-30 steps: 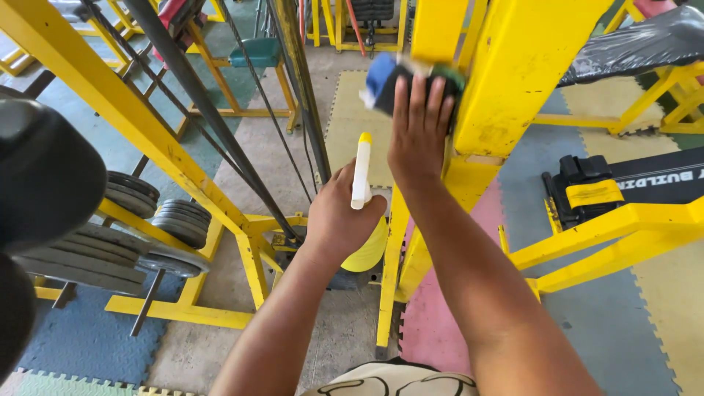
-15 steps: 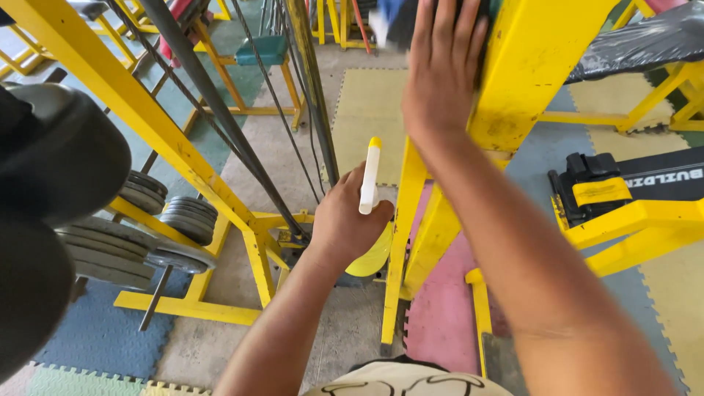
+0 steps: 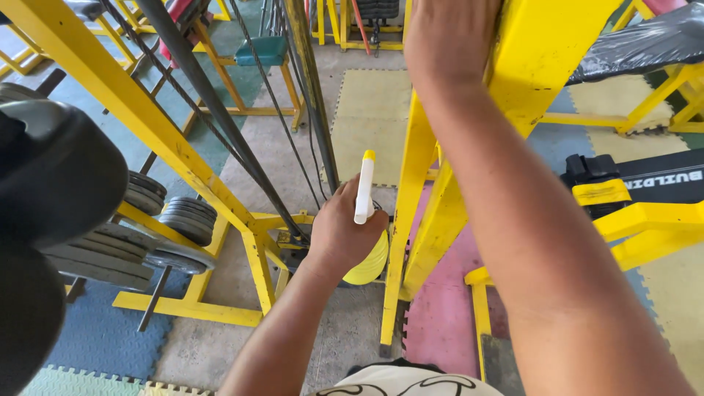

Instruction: Cleaning various parts of yellow gym machines with a spray bottle and a cloth.

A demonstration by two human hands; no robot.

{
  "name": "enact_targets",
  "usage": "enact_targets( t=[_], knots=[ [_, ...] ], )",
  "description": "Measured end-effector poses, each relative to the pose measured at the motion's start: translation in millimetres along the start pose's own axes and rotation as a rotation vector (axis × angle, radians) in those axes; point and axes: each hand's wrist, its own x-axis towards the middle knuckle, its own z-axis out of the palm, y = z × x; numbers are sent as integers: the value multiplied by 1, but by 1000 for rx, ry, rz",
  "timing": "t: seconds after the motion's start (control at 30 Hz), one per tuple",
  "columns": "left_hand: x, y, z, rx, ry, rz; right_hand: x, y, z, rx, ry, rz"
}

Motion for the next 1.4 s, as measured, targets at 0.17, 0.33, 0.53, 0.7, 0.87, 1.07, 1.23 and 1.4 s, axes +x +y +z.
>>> enact_targets(
  t=[0.17, 0.33, 0.53, 0.7, 0.87, 1.07, 1.23, 1.4],
  knots=[
    [-1, 6, 4, 20, 0, -1, -44, 4, 45, -99, 423, -146],
    [-6, 10, 6, 12, -30, -10, -97, 7, 97, -173, 343, -197],
    [-16, 9, 5, -12, -23, 4, -173, 19, 168, -171, 141, -316],
    [-22, 7, 9, 14, -32, -12, -218, 11, 181, -28, -44, -296],
    [-23, 4, 18, 35, -69, -80, -244, 10, 180, 500, -126, -161],
    [-21, -3, 28, 48, -81, -63, -254, 19, 152, 861, 34, -7],
    [-19, -5, 35, 99, -171, -162, -258, 26, 86, 1447, 92, 292],
    [-12, -6, 50, 63, -161, -110, -251, 38, 31, 1309, 319, 158]
  ],
)
